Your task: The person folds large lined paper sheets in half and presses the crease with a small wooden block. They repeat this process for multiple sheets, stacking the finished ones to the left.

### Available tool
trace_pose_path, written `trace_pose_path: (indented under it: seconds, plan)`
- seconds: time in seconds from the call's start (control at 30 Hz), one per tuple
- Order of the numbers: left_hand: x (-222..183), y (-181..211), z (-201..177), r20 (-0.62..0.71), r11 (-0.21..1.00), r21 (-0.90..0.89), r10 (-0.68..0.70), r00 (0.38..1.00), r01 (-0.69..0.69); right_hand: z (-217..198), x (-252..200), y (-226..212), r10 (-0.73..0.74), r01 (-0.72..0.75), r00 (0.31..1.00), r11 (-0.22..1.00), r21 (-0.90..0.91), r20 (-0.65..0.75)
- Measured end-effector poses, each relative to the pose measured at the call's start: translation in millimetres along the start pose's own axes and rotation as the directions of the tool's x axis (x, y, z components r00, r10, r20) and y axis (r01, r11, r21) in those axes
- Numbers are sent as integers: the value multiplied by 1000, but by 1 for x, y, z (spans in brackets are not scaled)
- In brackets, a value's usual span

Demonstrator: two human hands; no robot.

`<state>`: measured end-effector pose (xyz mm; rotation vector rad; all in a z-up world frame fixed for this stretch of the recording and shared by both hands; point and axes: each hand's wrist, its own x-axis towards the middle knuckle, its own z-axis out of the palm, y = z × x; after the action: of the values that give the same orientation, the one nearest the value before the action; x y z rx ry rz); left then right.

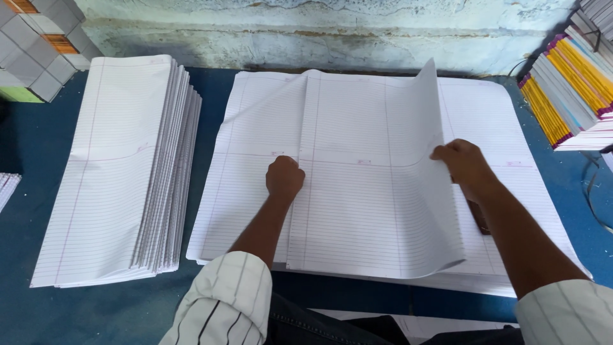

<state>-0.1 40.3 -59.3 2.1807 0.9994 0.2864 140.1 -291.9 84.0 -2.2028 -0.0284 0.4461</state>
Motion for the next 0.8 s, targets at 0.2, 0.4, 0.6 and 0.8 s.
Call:
trace_pose_path:
  seconds: [0.2,0.4,0.6,0.8]
  plan:
    - [-8,8,-6,31,997,43,-69,997,67,39,-15,-15,-146,150,980,988,-26,135]
    - [-13,11,-11,12,999,19,-50,999,50,86,-46,-29,-168,201,980,846,-494,111]
    - [-14,9,-7,-41,999,1,-34,999,34,99,-31,1,-520,510,847,736,-445,111]
    - [-13,6,-3,-65,999,32,-28,997,30,90,0,30,-272,256,962,867,-426,26]
